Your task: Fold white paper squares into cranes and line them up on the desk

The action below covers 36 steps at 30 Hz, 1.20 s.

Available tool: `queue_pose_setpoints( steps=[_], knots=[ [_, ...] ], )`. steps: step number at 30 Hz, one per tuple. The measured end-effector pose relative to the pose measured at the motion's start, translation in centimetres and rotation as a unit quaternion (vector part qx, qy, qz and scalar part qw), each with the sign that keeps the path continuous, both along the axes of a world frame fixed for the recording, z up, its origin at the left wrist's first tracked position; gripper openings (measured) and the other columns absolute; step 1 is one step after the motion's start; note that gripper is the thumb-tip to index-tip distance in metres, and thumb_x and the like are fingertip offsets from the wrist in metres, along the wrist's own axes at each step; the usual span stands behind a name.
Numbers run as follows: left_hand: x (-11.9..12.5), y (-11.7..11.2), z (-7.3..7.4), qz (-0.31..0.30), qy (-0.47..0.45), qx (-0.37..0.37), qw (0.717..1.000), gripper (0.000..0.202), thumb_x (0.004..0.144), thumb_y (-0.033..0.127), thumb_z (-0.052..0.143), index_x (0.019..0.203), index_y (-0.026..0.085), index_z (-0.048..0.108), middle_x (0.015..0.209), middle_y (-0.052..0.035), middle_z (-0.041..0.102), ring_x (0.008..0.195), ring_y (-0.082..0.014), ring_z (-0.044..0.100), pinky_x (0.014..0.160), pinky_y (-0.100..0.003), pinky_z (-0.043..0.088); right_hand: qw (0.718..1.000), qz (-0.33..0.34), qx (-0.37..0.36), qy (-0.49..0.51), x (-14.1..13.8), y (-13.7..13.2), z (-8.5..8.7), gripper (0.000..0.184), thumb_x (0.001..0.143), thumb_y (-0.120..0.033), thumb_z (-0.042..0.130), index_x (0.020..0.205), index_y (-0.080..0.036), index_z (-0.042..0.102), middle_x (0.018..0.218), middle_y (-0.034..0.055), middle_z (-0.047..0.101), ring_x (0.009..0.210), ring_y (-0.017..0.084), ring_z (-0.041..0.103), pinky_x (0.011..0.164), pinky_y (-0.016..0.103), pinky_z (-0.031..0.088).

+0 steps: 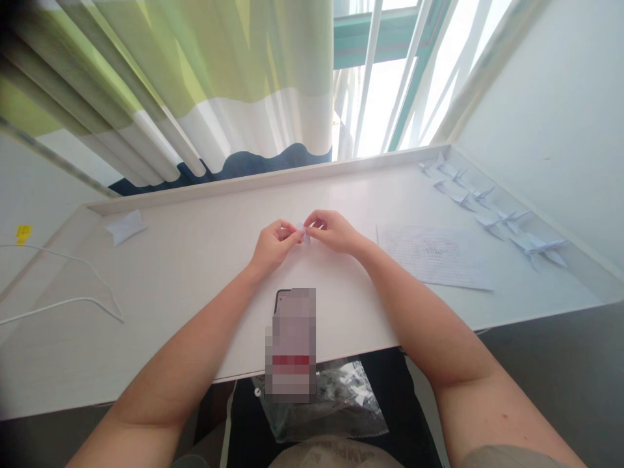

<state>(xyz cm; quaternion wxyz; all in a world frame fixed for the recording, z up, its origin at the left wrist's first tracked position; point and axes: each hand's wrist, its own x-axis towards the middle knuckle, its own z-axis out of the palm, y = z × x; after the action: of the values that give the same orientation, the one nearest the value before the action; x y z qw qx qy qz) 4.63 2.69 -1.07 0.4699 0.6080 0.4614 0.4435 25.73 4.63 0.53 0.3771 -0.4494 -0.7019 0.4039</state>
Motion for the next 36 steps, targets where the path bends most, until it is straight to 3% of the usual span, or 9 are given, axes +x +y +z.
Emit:
queue_pose_setpoints(
  steps=[3,7,14,21,25,30,34,36],
  knots=[
    [-0.1,0.0,0.0,-0.001,0.005,-0.003,1.000,0.042,0.086,0.053,0.090,0.081,0.022,0.061,0.072,0.0006,0.074,0.068,-0.0155,0.069,0.069,-0.030,0.049,1.000,0.002,-0.012,0.004,0.0,-0.2,0.2,0.032,0.089,-0.051,0.083,0.088,-0.020,0.077,0.079,0.0040,0.075,0.068,0.016,0.060,0.061,0.031,0.045],
    [-0.3,0.2,0.1,-0.013,-0.022,-0.022,0.999,0.034,0.083,0.042,0.090,0.087,0.022,0.064,0.077,-0.0001,0.077,0.069,-0.0153,0.070,0.071,-0.030,0.051,1.000,0.001,-0.026,0.018,0.0,0.0,-0.4,0.036,0.084,-0.053,0.089,0.081,-0.022,0.071,0.069,0.0004,0.067,0.064,0.015,0.056,0.057,0.029,0.041],
    [-0.5,0.7,0.2,-0.011,-0.067,-0.051,0.996,0.032,0.081,0.025,0.086,0.106,0.020,0.069,0.095,-0.0059,0.086,0.082,-0.0194,0.078,0.083,-0.034,0.057,0.999,0.002,-0.010,0.049,-0.2,0.3,-0.8,0.026,0.085,-0.037,0.084,0.105,-0.022,0.078,0.089,0.0040,0.078,0.076,0.018,0.068,0.070,0.035,0.055],
    [-0.5,0.7,0.0,-0.022,-0.062,-0.028,0.997,0.026,0.084,0.031,0.086,0.102,0.019,0.071,0.095,-0.0067,0.084,0.086,-0.0194,0.077,0.085,-0.035,0.059,0.999,0.010,0.016,0.029,-0.7,-0.2,-0.3,0.026,0.088,-0.045,0.081,0.094,-0.021,0.077,0.088,0.0052,0.077,0.077,0.018,0.067,0.071,0.035,0.054],
    [-0.6,0.8,-0.1,-0.013,-0.045,-0.021,0.999,0.022,0.082,0.025,0.086,0.099,0.018,0.073,0.096,-0.0070,0.082,0.087,-0.0190,0.077,0.084,-0.033,0.059,0.999,-0.004,-0.023,0.045,-0.7,-0.1,-0.6,0.027,0.085,-0.045,0.084,0.088,-0.020,0.074,0.083,0.0039,0.076,0.072,0.017,0.065,0.067,0.034,0.053],
    [-0.9,0.9,0.0,-0.031,-0.046,-0.023,0.998,0.022,0.084,0.023,0.084,0.103,0.019,0.074,0.095,-0.0048,0.082,0.087,-0.0179,0.077,0.088,-0.033,0.059,0.993,0.002,-0.057,0.105,-0.6,0.0,-0.7,0.030,0.082,-0.046,0.088,0.094,-0.021,0.079,0.092,0.0065,0.080,0.081,0.020,0.072,0.074,0.037,0.061],
    [-0.8,0.7,0.0,-0.019,0.012,-0.003,1.000,0.016,0.093,0.027,0.079,0.106,0.020,0.074,0.095,-0.0048,0.082,0.084,-0.0181,0.075,0.085,-0.034,0.058,0.995,-0.002,-0.060,0.084,-0.5,0.2,-0.9,0.021,0.086,-0.039,0.085,0.095,-0.021,0.080,0.091,0.0058,0.081,0.080,0.020,0.072,0.075,0.037,0.060],
    [-0.7,0.6,0.0,-0.002,0.075,0.021,0.997,0.012,0.094,0.025,0.076,0.106,0.021,0.075,0.100,-0.0058,0.083,0.090,-0.0199,0.076,0.092,-0.037,0.059,0.998,-0.012,-0.041,0.041,-0.5,0.3,-1.1,0.013,0.088,-0.034,0.081,0.091,-0.022,0.079,0.087,0.0046,0.080,0.079,0.020,0.070,0.076,0.037,0.058]
  ],
)
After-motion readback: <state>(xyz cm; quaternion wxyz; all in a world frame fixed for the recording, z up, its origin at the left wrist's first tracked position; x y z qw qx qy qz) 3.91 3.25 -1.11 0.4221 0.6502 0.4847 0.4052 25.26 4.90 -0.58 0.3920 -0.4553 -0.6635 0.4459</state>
